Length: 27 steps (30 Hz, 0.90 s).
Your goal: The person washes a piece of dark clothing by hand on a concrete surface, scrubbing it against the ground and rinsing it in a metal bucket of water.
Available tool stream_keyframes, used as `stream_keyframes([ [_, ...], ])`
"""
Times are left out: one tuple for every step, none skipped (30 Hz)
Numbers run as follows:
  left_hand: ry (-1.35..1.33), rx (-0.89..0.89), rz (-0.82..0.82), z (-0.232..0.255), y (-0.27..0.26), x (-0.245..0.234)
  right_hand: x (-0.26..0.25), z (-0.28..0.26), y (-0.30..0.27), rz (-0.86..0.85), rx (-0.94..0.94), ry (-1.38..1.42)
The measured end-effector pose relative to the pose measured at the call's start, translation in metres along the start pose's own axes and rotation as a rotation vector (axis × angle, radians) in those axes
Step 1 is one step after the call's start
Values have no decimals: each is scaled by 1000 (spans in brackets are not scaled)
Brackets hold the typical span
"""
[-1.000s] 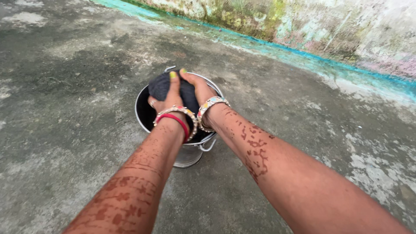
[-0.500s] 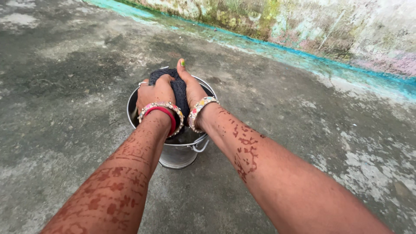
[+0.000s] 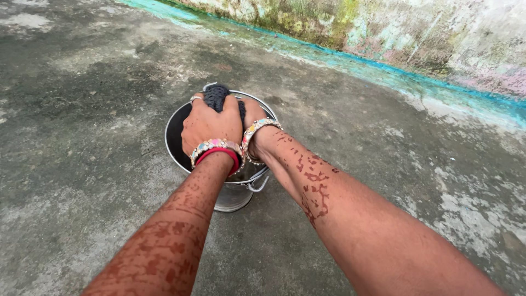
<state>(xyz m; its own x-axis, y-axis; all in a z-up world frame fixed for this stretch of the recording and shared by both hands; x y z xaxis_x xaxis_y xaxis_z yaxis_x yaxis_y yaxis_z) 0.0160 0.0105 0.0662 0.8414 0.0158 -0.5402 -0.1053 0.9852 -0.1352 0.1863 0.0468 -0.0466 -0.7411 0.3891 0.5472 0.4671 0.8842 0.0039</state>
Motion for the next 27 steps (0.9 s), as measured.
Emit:
stream_keyframes([
  [26,32,1,0,1,1,-7,1,0,87,-4,-21],
  [51,65,2,1,2,3,-14,4,0,175,-9,-42],
  [14,20,14,-2,5,5,-21,5,0,263,-16,-61],
  [-24,-24,25,-4,7,9,-29,0,2,316,-44,-172],
  [-57,-71,35,-8,9,11,-37,-5,4,372,-68,-283],
  [-75,-238,-2,-22,12,18,-46,-10,5,428,-92,-393],
  [-99,-402,-36,-33,14,26,-50,-20,8,448,-139,-561],
  [-123,-567,-69,-44,13,35,-54,-30,11,468,-186,-729],
  [-289,-620,-97,-47,14,46,-55,-38,12,487,-232,-896],
  [-456,-671,-125,-49,13,58,-57,-40,12,504,-250,-869],
  [-623,-720,-152,-53,14,71,-59,-42,10,521,-267,-844],
  [-672,-737,-173,-56,19,78,-58,-44,7,538,-285,-818],
  [-723,-754,-193,-59,26,84,-50,-39,7,474,-298,-670],
  [-774,-769,-213,-62,32,88,-41,-35,5,409,-309,-523],
  [-871,-741,-235,-65,38,92,-29,-31,2,342,-319,-374],
  [-967,-712,-256,-68,43,94,-19,-24,-3,293,-242,-262],
  [-1062,-681,-280,-70,46,96,-10,-19,-10,246,-165,-152],
  [-940,-596,-186,-71,55,82,1,-16,-19,199,-88,-42],
  [-814,-512,-99,-70,62,68,8,-17,-30,193,-58,-41],
  [-687,-428,-15,-67,65,52,17,-19,-42,188,-28,-40],
  [-632,-392,-6,-63,65,41,26,-25,-53,181,-2,-38],
  [-577,-355,2,-59,65,27,29,-30,-67,183,83,-110],
  [-521,-319,15,-54,62,12,31,-35,-80,183,172,-180],
  [-495,-286,-37,-48,56,6,31,-38,-92,182,261,-248],
  [-470,-249,-87,-43,51,-1,38,-48,-92,121,246,-306],
  [-444,-213,-135,-37,46,-4,43,-56,-87,60,231,-363],
  [-386,-167,-117,-33,41,-8,46,-60,-82,1,219,-418],
])
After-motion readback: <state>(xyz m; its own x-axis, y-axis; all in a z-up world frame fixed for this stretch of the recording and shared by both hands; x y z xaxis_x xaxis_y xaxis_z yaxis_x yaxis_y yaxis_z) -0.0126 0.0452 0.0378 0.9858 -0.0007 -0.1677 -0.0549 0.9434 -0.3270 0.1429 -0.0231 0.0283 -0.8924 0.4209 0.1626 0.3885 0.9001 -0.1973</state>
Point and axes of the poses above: each hand's wrist, its own y-axis towards the middle knuckle, its own x-axis out of the palm, z = x × y, the point moved 9 cm from there along y, towards the middle knuckle, and after that the axes turned 15 degrees about -x, right-handed, at the moved point
